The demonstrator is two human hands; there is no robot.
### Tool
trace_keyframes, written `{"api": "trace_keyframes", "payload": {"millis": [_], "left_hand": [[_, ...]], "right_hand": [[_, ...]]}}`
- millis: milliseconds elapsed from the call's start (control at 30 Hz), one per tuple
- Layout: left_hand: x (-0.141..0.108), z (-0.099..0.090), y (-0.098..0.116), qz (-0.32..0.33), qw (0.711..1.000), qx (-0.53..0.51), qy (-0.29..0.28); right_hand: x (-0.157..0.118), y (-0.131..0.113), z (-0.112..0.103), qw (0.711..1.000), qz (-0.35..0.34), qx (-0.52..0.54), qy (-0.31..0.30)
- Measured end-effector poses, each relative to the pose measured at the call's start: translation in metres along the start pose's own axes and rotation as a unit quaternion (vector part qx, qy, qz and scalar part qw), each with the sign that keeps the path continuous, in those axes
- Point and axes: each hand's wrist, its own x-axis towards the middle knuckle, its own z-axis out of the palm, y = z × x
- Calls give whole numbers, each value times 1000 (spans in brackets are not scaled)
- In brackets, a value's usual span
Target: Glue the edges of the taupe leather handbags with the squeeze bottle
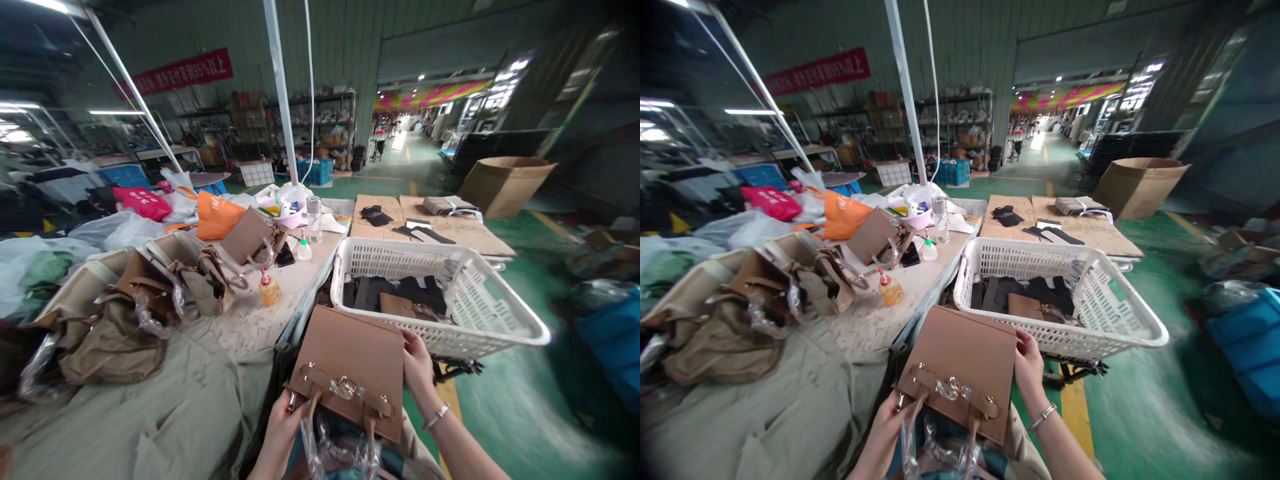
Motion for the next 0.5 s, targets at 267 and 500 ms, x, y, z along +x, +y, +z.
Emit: {"api": "trace_keyframes", "payload": {"millis": [267,500], "left_hand": [[-9,-8,-4,-137,982,-133,-2],[-25,-6,1,-233,963,-128,-34]], "right_hand": [[-2,-6,5,998,16,61,-27],[0,-29,8,980,79,11,-184]]}}
